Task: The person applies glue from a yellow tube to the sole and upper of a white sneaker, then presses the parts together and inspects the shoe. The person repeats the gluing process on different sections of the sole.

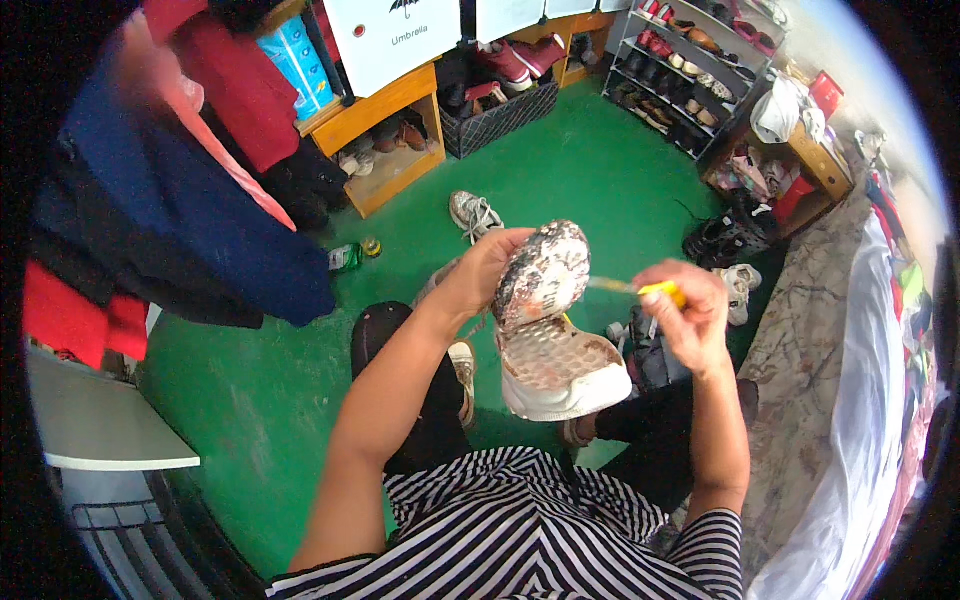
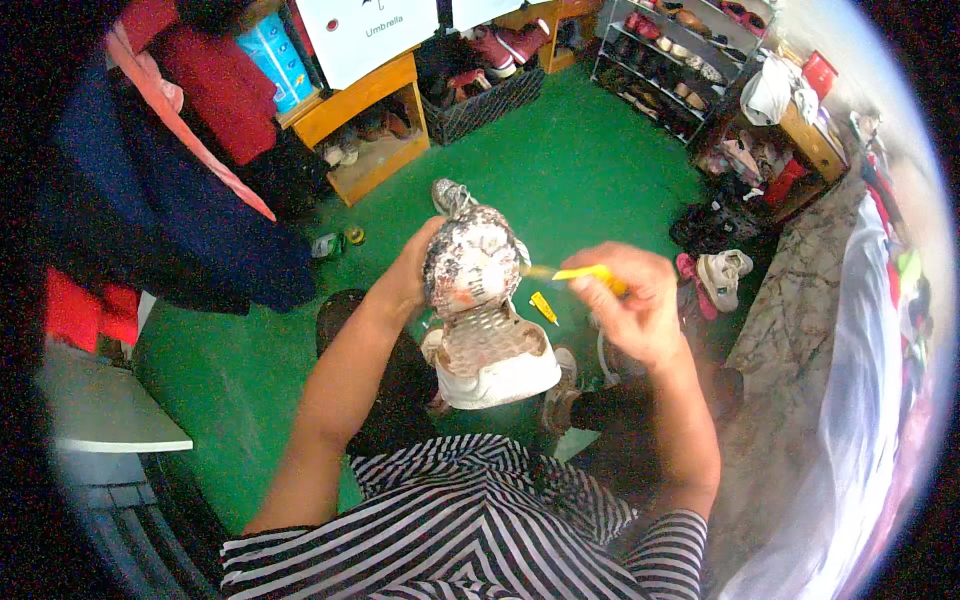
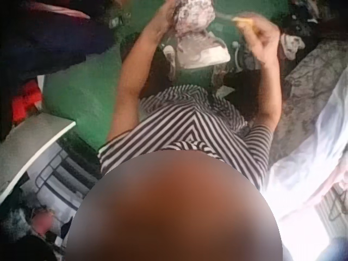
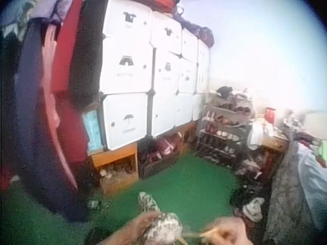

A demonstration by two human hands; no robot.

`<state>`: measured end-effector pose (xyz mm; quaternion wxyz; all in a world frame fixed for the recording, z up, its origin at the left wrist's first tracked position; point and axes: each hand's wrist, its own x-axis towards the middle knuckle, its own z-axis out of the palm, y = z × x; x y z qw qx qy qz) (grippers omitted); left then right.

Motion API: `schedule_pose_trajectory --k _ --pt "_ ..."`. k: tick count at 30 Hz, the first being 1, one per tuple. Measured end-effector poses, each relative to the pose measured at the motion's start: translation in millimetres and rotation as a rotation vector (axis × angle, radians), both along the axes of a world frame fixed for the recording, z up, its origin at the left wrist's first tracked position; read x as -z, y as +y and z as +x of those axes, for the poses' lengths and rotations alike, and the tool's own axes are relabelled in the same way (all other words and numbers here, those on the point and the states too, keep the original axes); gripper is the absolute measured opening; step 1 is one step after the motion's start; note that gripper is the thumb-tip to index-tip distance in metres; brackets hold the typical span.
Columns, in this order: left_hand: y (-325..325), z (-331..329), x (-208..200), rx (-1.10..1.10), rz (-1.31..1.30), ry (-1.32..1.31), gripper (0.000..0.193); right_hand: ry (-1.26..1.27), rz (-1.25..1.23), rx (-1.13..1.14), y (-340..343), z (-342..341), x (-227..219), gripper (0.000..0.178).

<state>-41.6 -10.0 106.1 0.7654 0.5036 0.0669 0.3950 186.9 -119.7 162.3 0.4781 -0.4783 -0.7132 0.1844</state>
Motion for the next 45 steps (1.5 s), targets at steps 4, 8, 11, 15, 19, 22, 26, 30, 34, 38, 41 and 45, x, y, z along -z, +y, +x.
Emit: schedule_pose_trajectory --k 4,8,11,15,19,22,26,30,34,38,41,45 --pt "14.4 11.3 20.8 0.148 -0.153 -0.024 0.028 -0.193 -0.045 -0.123 7.6 -4.5 13.6 0.012" --pt "15.5 18.0 28.1 0.182 -0.021 -0.016 0.028 -0.335 -0.021 -0.241 17.1 0.3 25.1 0.015" --pt "16.9 21.6 33.1 0.206 -0.077 0.082 0.027 -0.389 0.009 -0.249 14.3 -0.7 35.4 0.018" --pt "21.7 34.6 49.2 0.288 -0.213 0.175 0.027 -0.550 0.109 -0.210 10.8 2.3 44.0 0.018" --pt "25.2 36.8 53.7 0.307 -0.215 0.178 0.026 -0.612 0.290 -0.136 7.5 2.5 53.8 0.019" --pt "25.8 36.9 53.2 0.255 -0.094 0.232 0.025 -0.614 0.371 -0.085 5.1 0.7 54.5 0.021" --pt "24.0 36.1 47.3 0.257 -0.118 0.177 0.025 -0.596 0.377 -0.039 0.8 0.1 56.5 0.022" --pt "22.3 34.7 41.9 0.271 -0.148 0.148 0.026 -0.572 0.391 0.006 -0.6 -4.7 58.9 0.021" --pt "19.4 37.8 48.8 0.353 -0.288 -0.003 0.026 -0.531 0.353 0.031 -0.5 -8.9 57.4 0.020" --pt "19.9 36.3 47.1 0.255 -0.095 0.138 0.025 -0.538 0.285 0.008 -0.3 -5.7 56.0 0.020" --pt "18.5 35.8 44.7 0.257 -0.115 0.181 0.025 -0.596 0.322 0.038 -3.7 -7.4 51.2 0.020" --pt "15.2 34.0 41.1 0.261 -0.157 0.160 0.026 -0.610 0.392 0.080 -6.5 -6.9 49.8 0.021"
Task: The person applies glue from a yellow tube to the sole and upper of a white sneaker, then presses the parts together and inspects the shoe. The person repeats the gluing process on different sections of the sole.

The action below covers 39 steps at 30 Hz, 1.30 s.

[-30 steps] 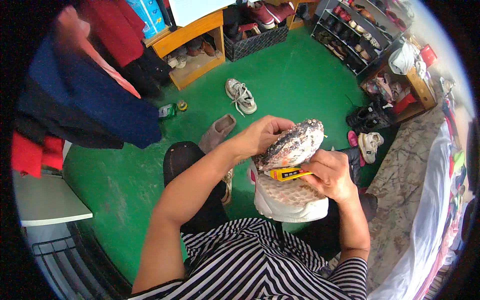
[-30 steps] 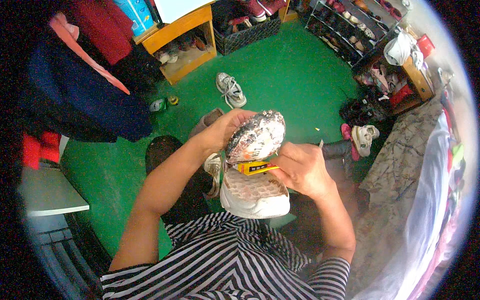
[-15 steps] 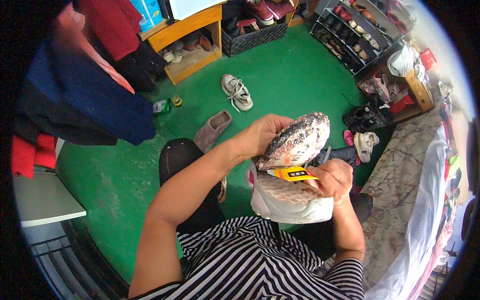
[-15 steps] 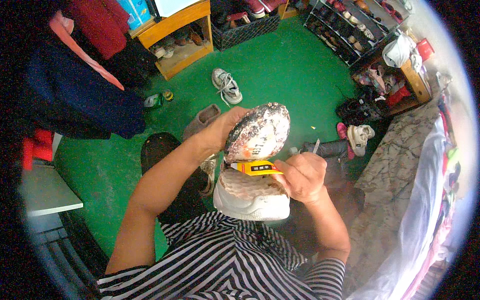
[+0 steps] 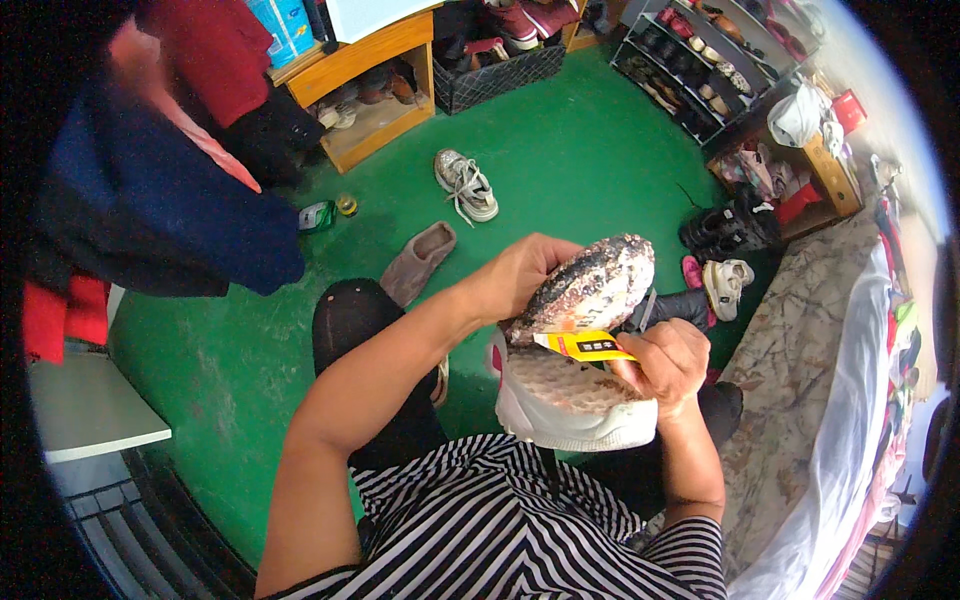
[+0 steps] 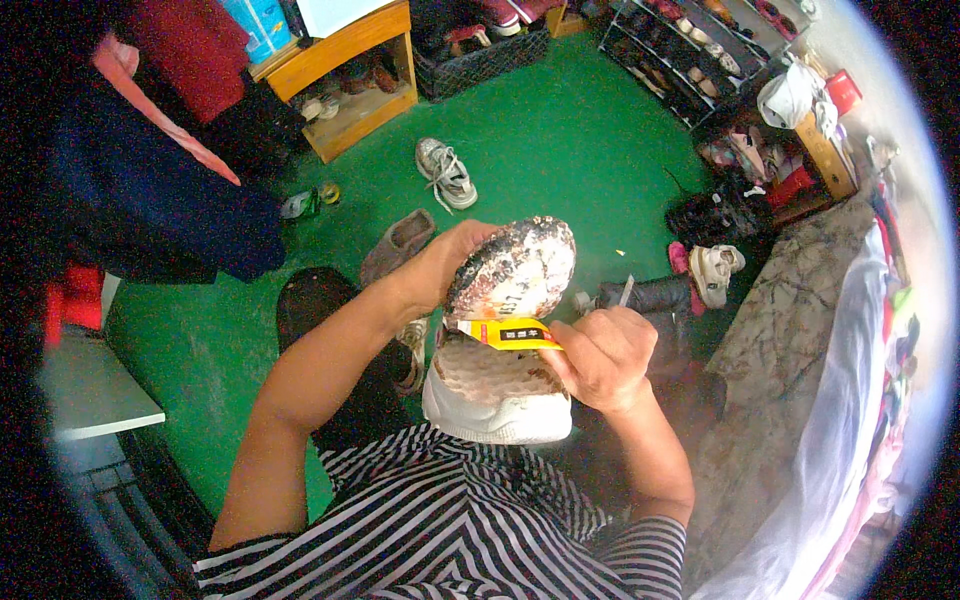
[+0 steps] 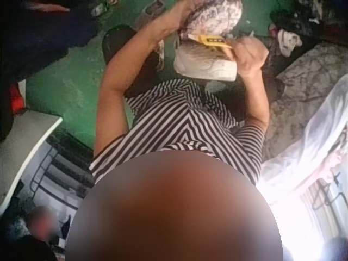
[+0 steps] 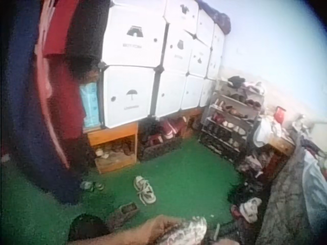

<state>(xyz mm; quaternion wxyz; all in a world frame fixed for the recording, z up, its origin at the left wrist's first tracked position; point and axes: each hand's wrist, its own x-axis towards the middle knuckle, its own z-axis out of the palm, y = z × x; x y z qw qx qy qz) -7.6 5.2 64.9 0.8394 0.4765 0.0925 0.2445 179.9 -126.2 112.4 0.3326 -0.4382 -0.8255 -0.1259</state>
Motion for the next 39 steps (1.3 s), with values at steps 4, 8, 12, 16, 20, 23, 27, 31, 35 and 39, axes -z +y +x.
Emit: schedule_pose_trajectory --k 4,8,12,16,20,23,27,31,35,39 --pt "1.4 4.6 1.4 0.008 0.060 -0.019 0.026 0.023 0.046 0.013 0.3 3.7 2.9 0.021" --pt "-3.1 7.0 -6.2 -0.020 0.170 0.062 0.025 0.058 0.068 0.030 -1.7 5.0 2.7 0.021" --pt "-6.9 7.2 -10.0 0.012 -0.015 0.012 0.025 0.117 0.078 0.020 -2.1 5.8 3.1 0.021" --pt "-6.6 11.0 -7.6 0.007 -0.065 -0.012 0.025 0.152 0.011 0.043 -2.1 5.5 -1.4 0.020" --pt "-7.7 11.7 -8.1 0.006 -0.013 0.047 0.025 0.195 -0.016 0.048 -4.2 7.0 -8.4 0.020" --pt "-6.8 17.1 13.4 0.021 0.035 0.119 0.025 0.141 0.005 0.059 -4.8 7.2 -16.9 0.020" --pt "-9.5 18.3 11.0 0.067 -0.018 0.127 0.021 0.083 0.023 0.071 -7.0 9.3 -19.7 0.022" --pt "-7.4 17.7 19.6 0.055 0.049 0.199 0.020 0.081 0.066 0.079 -4.0 8.5 -21.3 0.023" --pt "-8.1 18.8 21.1 0.066 0.054 0.160 0.020 0.118 0.041 0.092 -5.5 9.9 -21.4 0.021" --pt "-10.3 19.8 14.4 0.056 0.124 0.145 0.020 0.218 -0.041 0.119 -7.7 9.7 -21.0 0.017"
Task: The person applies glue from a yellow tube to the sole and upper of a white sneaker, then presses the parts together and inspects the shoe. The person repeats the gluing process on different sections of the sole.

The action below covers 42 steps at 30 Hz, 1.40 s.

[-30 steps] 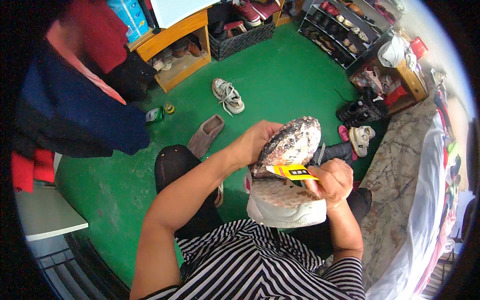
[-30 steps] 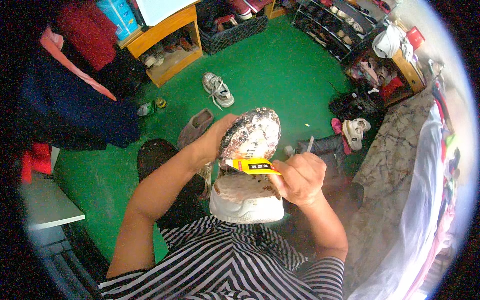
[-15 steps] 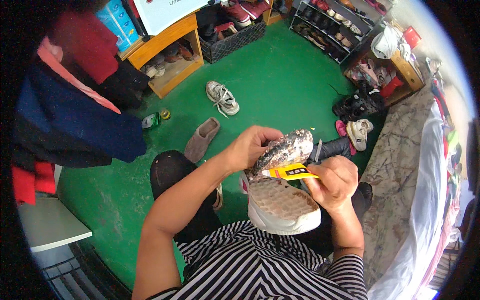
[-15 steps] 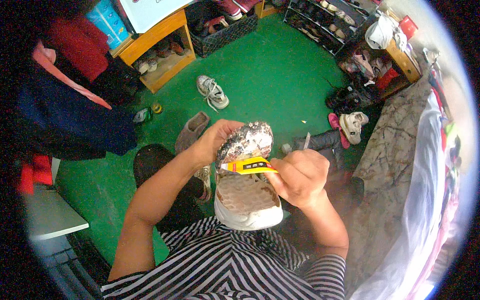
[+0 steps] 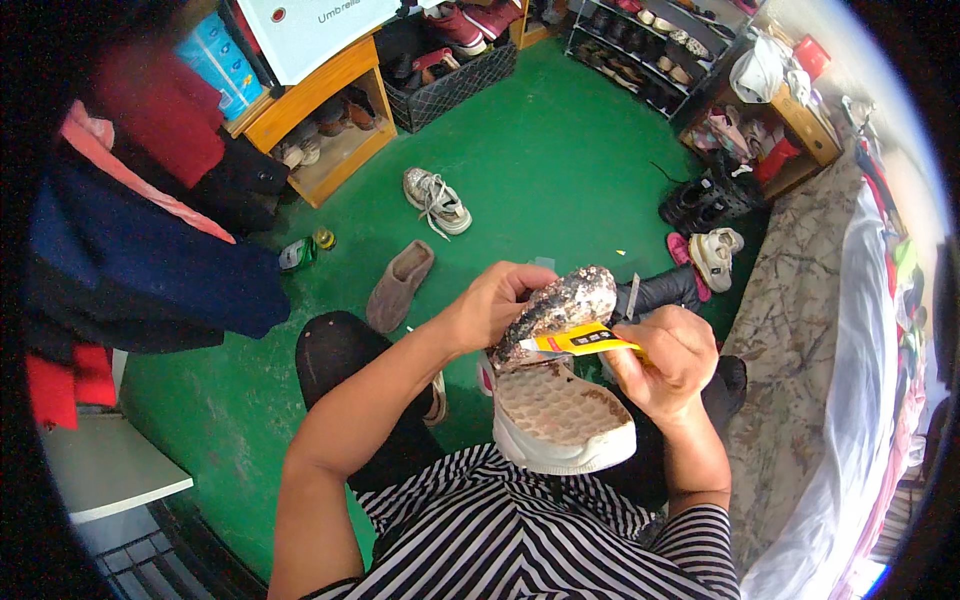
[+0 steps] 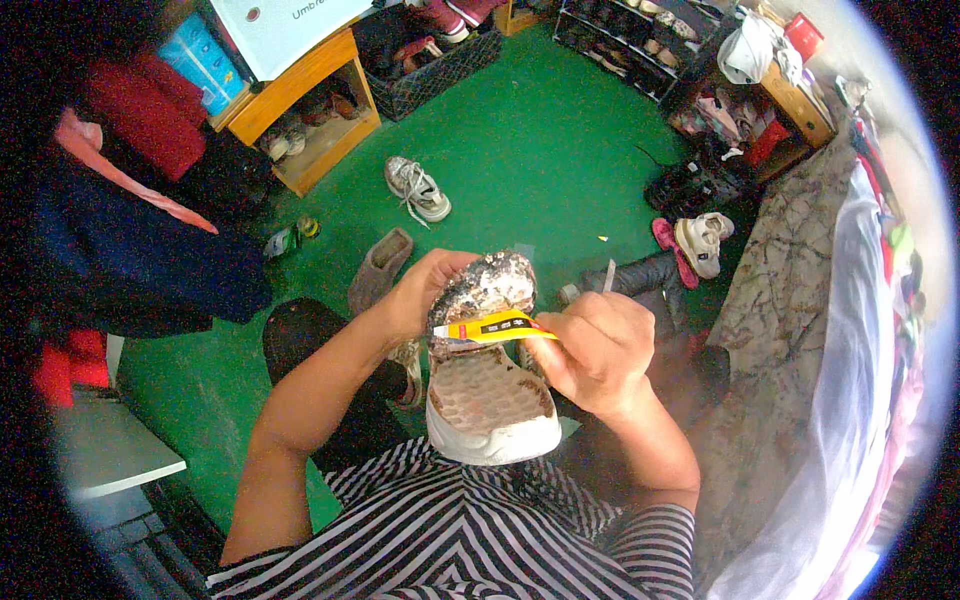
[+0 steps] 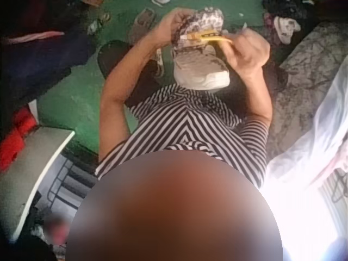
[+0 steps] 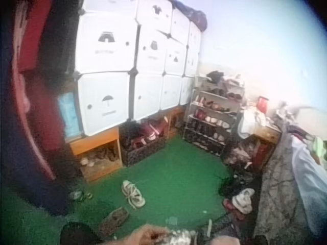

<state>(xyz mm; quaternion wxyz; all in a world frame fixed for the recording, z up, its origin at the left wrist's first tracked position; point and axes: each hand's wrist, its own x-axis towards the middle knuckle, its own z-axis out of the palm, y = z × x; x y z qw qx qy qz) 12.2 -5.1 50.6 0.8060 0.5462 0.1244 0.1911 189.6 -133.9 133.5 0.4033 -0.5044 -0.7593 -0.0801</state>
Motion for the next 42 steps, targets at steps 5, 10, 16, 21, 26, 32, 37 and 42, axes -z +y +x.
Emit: schedule_pose_trajectory --k 5,10,16,21,26,32,37,42 --pt "-5.8 -0.5 -6.1 -0.020 0.008 -0.069 0.026 0.205 -0.161 0.077 -0.5 -5.3 -4.4 0.015" --pt "-5.2 -0.2 -8.0 -0.015 -0.047 -0.048 0.031 0.418 -0.330 0.155 1.5 -6.5 -9.0 0.021" --pt "-5.3 2.6 -4.3 -0.014 -0.125 -0.058 0.032 0.414 -0.324 0.182 2.0 -10.4 -11.6 0.023" --pt "-6.9 2.8 -5.6 -0.027 -0.077 -0.008 0.033 0.502 -0.419 0.205 5.0 -5.3 -14.9 0.024" --pt "-5.7 3.3 0.6 -0.019 -0.015 0.050 0.033 0.751 -0.639 0.149 8.6 9.6 -13.0 0.029" --pt "-2.2 5.8 11.1 -0.010 -0.062 0.030 0.030 0.852 -0.770 0.101 9.8 18.8 -7.2 0.031" --pt "-3.1 9.8 14.8 -0.014 -0.160 0.074 0.022 0.895 -0.845 0.108 13.4 22.3 -13.2 0.032" --pt "-3.1 11.8 21.8 -0.035 -0.217 0.083 0.018 0.941 -0.848 0.084 16.5 32.7 -6.7 0.031"
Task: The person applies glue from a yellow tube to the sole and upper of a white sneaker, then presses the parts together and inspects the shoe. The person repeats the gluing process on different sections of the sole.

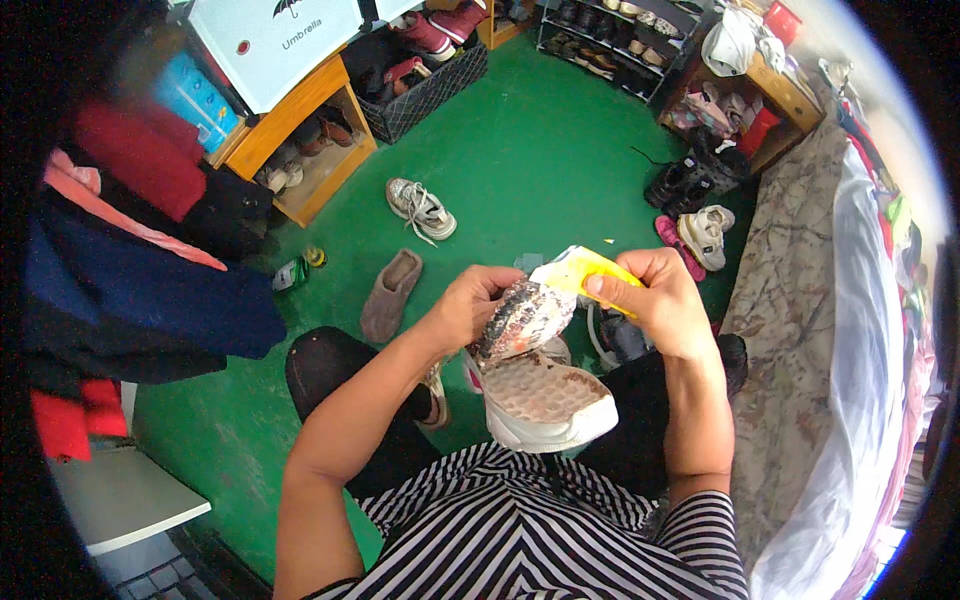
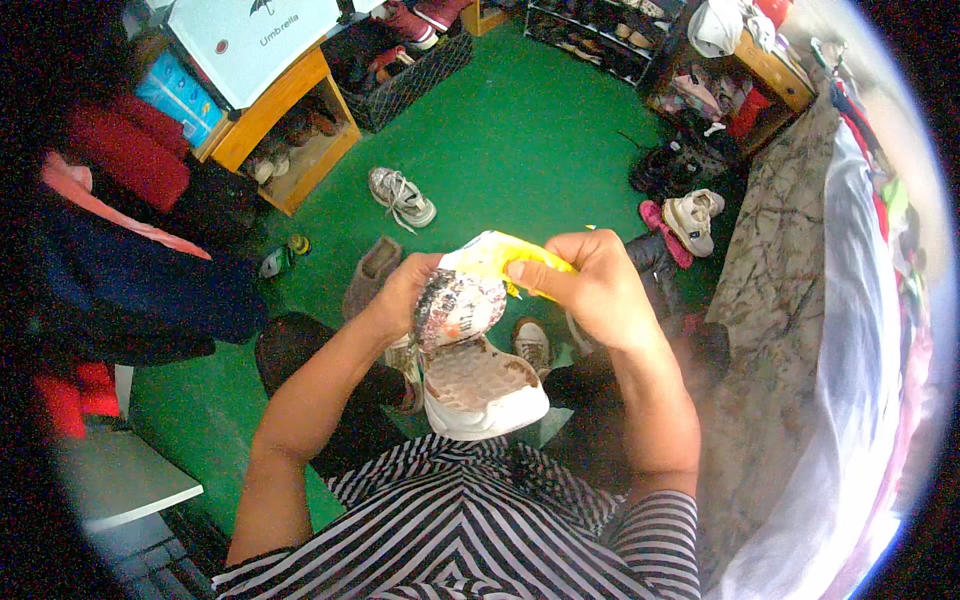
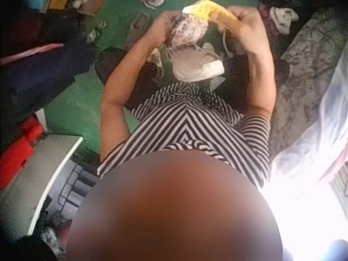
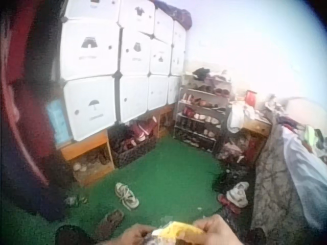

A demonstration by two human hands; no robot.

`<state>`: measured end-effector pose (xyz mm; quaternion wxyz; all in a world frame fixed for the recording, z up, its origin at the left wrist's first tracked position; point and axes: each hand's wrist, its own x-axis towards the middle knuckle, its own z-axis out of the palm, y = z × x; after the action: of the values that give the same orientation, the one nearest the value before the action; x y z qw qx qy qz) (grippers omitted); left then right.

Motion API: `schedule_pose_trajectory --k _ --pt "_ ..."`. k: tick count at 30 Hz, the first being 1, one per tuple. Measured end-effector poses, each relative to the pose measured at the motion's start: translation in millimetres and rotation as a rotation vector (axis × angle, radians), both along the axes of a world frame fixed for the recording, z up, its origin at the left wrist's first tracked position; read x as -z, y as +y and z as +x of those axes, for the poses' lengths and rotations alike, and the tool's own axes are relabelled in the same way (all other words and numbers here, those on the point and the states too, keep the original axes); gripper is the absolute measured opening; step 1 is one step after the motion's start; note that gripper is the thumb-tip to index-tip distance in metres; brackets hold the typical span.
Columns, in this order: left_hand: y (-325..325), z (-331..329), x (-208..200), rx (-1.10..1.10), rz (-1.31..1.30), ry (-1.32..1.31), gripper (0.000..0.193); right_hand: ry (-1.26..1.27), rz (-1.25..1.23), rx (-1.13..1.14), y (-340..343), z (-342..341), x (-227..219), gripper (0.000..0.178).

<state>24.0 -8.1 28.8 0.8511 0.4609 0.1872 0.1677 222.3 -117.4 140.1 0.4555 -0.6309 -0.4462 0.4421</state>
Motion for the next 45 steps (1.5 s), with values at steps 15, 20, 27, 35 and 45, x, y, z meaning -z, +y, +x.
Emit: schedule_pose_trajectory --k 15,20,27,35,45 --pt "4.0 1.3 8.0 -0.023 0.120 0.026 0.019 0.133 -0.081 -0.043 -0.6 8.2 -5.4 0.028" --pt "-1.0 2.7 -6.3 -0.050 0.105 0.047 0.019 0.253 -0.128 -0.098 -4.5 4.1 -14.2 0.028" --pt "6.9 -3.0 -5.3 -0.028 0.231 -0.018 0.021 0.150 -0.146 -0.099 -4.4 13.5 -13.1 0.032" --pt "-2.7 0.2 -25.0 -0.135 0.301 0.035 0.023 0.127 -0.106 -0.128 2.3 15.6 6.1 0.031" --pt "22.9 -14.7 13.0 -0.059 0.558 -0.150 0.043 -0.231 0.315 -0.133 -6.1 -16.6 0.4 0.030"
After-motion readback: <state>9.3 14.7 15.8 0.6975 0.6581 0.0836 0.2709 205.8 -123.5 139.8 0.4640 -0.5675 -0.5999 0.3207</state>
